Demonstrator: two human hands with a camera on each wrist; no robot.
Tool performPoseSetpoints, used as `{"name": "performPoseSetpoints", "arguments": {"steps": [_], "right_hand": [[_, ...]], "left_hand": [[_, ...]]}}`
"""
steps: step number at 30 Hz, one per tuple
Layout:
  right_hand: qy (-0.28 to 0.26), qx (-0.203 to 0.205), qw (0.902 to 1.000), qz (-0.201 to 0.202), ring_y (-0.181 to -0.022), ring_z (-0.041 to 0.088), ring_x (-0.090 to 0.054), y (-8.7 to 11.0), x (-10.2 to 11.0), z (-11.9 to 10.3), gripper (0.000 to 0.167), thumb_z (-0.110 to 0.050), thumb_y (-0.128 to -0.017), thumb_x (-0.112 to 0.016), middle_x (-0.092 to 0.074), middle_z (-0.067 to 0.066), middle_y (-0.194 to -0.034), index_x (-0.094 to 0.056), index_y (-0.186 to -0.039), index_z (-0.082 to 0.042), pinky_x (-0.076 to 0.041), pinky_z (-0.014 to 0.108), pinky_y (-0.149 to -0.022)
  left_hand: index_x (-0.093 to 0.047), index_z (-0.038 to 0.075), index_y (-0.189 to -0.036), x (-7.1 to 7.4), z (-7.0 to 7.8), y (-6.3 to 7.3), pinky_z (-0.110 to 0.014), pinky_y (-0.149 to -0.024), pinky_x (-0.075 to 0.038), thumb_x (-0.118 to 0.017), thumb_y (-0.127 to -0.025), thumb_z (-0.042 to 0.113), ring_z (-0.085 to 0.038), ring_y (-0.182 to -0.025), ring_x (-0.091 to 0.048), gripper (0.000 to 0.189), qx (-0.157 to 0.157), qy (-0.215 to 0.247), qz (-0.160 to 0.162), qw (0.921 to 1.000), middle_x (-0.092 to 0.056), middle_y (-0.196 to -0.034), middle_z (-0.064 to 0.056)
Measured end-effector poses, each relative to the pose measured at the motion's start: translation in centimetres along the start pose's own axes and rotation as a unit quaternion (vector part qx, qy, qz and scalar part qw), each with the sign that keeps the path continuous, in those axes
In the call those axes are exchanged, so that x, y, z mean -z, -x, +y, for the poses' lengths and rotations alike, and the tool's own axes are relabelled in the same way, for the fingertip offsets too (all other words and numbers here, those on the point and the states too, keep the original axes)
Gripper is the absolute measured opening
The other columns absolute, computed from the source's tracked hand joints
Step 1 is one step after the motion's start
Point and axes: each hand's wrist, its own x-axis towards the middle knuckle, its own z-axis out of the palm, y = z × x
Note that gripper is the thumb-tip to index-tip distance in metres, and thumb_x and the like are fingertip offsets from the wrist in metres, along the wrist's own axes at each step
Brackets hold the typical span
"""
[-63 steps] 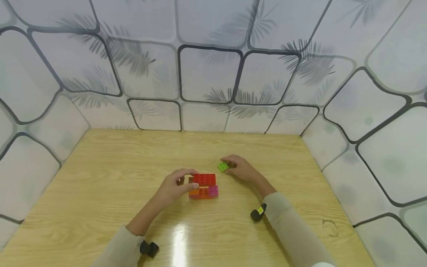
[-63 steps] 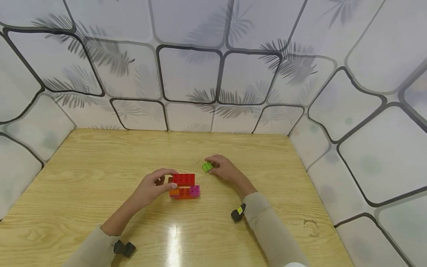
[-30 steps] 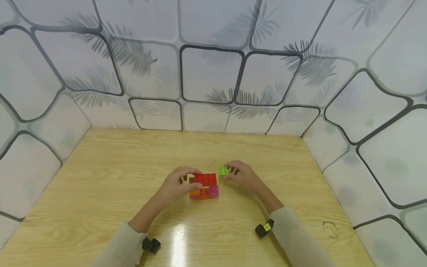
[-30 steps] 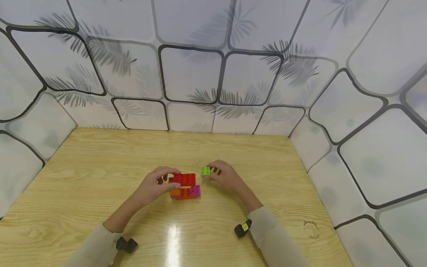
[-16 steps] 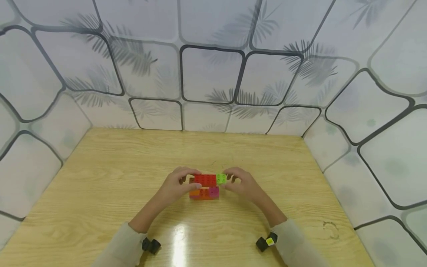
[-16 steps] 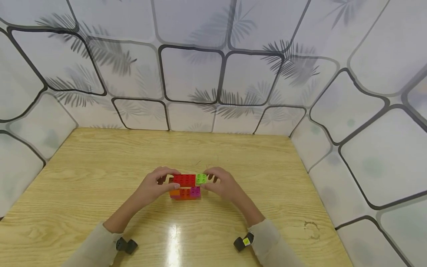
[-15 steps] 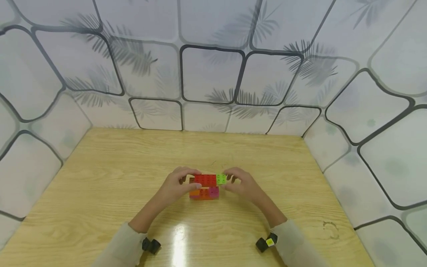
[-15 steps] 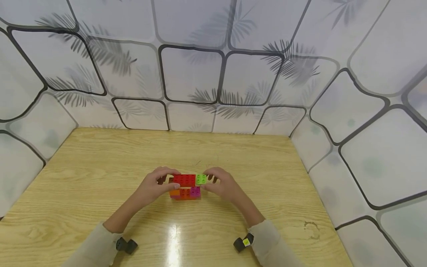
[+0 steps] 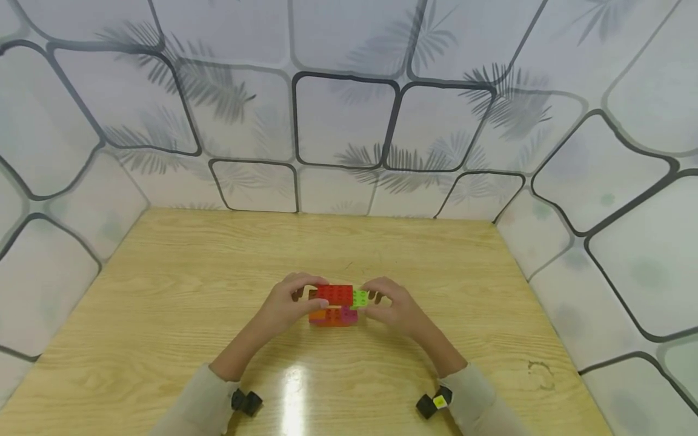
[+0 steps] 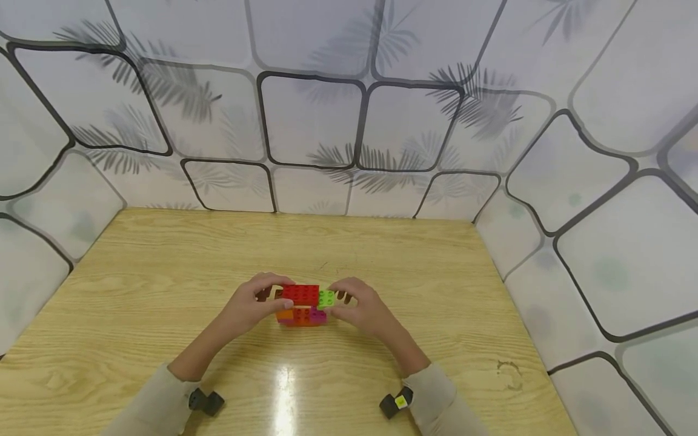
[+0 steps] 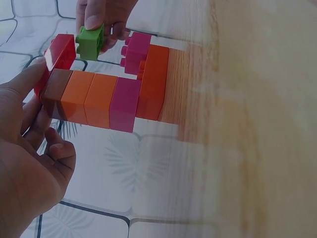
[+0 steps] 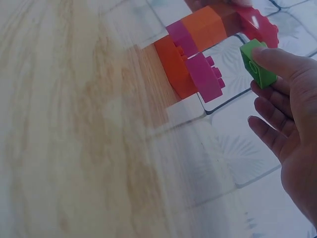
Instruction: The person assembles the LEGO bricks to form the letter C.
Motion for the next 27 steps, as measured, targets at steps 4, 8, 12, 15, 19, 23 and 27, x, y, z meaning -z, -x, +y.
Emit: {"name": "performPoseSetpoints", "arguments": {"steps": [4, 8, 12, 15, 19, 23, 27], "right_hand": [[-0.005, 0.010, 0.9999, 0.001, -0.091, 0.019, -0.061, 0.0, -0.4, 0.0, 0.036, -0.006, -0.086, -0.079, -0.065, 0.008, -0.110, -0.066, -0.119, -0.007, -0.056, 0.035, -0.077], [-0.005, -0.010, 0.9999, 0.003, -0.092, 0.016, -0.061, 0.1, -0.8, 0.0, 0.037, -0.009, -0.086, -0.080, -0.066, 0.006, -0.111, -0.067, -0.120, -0.008, -0.056, 0.036, -0.078], [-0.011, -0.031, 0.9994, 0.011, -0.092, 0.017, -0.061, 0.1, -1.2, 0.0, 0.037, -0.012, -0.086, -0.081, -0.066, 0.005, -0.114, -0.068, -0.120, -0.010, -0.055, 0.036, -0.079], [-0.015, -0.034, 0.9992, 0.018, -0.092, 0.019, -0.061, 0.2, -1.4, 0.0, 0.035, -0.013, -0.087, -0.080, -0.066, 0.004, -0.114, -0.068, -0.119, -0.011, -0.055, 0.036, -0.080], [-0.012, -0.023, 0.9993, 0.025, -0.094, 0.023, -0.061, 0.2, -1.7, 0.0, 0.034, -0.012, -0.087, -0.080, -0.067, 0.005, -0.114, -0.068, -0.118, -0.010, -0.054, 0.035, -0.082], [-0.003, -0.029, 0.9990, 0.035, -0.097, 0.023, -0.061, 0.3, -1.9, 0.0, 0.035, -0.012, -0.086, -0.081, -0.067, 0.004, -0.113, -0.068, -0.118, -0.010, -0.052, 0.033, -0.086], [0.002, -0.044, 0.9982, 0.041, -0.099, 0.023, -0.061, 0.3, -2.1, -0.1, 0.036, -0.011, -0.086, -0.080, -0.067, 0.003, -0.112, -0.067, -0.119, -0.010, -0.052, 0.040, -0.089]], "left_hand": [[-0.072, 0.027, -0.118, 0.1, 0.0, 0.0, -0.028, -0.070, -0.040, -0.080, -0.085, 0.041, -0.023, -0.085, -0.045, 0.037, 0.005, 0.000, 0.000, 1.0000, -0.064, -0.107, 0.006], [-0.072, 0.026, -0.119, 0.1, -0.2, 0.0, -0.028, -0.070, -0.039, -0.080, -0.086, 0.040, -0.025, -0.086, -0.045, 0.037, 0.006, 0.003, -0.001, 1.0000, -0.064, -0.108, 0.005], [-0.072, 0.028, -0.118, 0.1, -0.2, -0.1, -0.029, -0.071, -0.039, -0.080, -0.086, 0.041, -0.028, -0.087, -0.046, 0.036, 0.003, 0.003, -0.001, 1.0000, -0.064, -0.107, 0.007], [-0.072, 0.028, -0.118, 0.1, -0.2, -0.1, -0.029, -0.071, -0.039, -0.079, -0.086, 0.041, -0.029, -0.087, -0.046, 0.035, -0.003, 0.001, -0.002, 1.0000, -0.064, -0.107, 0.008], [-0.072, 0.029, -0.119, 0.2, -0.3, 0.0, -0.029, -0.070, -0.038, -0.079, -0.086, 0.041, -0.029, -0.086, -0.045, 0.035, -0.008, -0.001, -0.006, 1.0000, -0.064, -0.105, 0.008], [-0.072, 0.029, -0.119, 0.2, -0.2, 0.0, -0.030, -0.070, -0.038, -0.079, -0.087, 0.041, -0.030, -0.087, -0.045, 0.035, -0.010, -0.001, -0.008, 0.9999, -0.064, -0.106, 0.008], [-0.072, 0.030, -0.119, 0.2, -0.1, -0.1, -0.031, -0.071, -0.038, -0.079, -0.087, 0.042, -0.027, -0.086, -0.044, 0.035, -0.013, -0.006, -0.008, 0.9999, -0.065, -0.107, 0.009]]}}
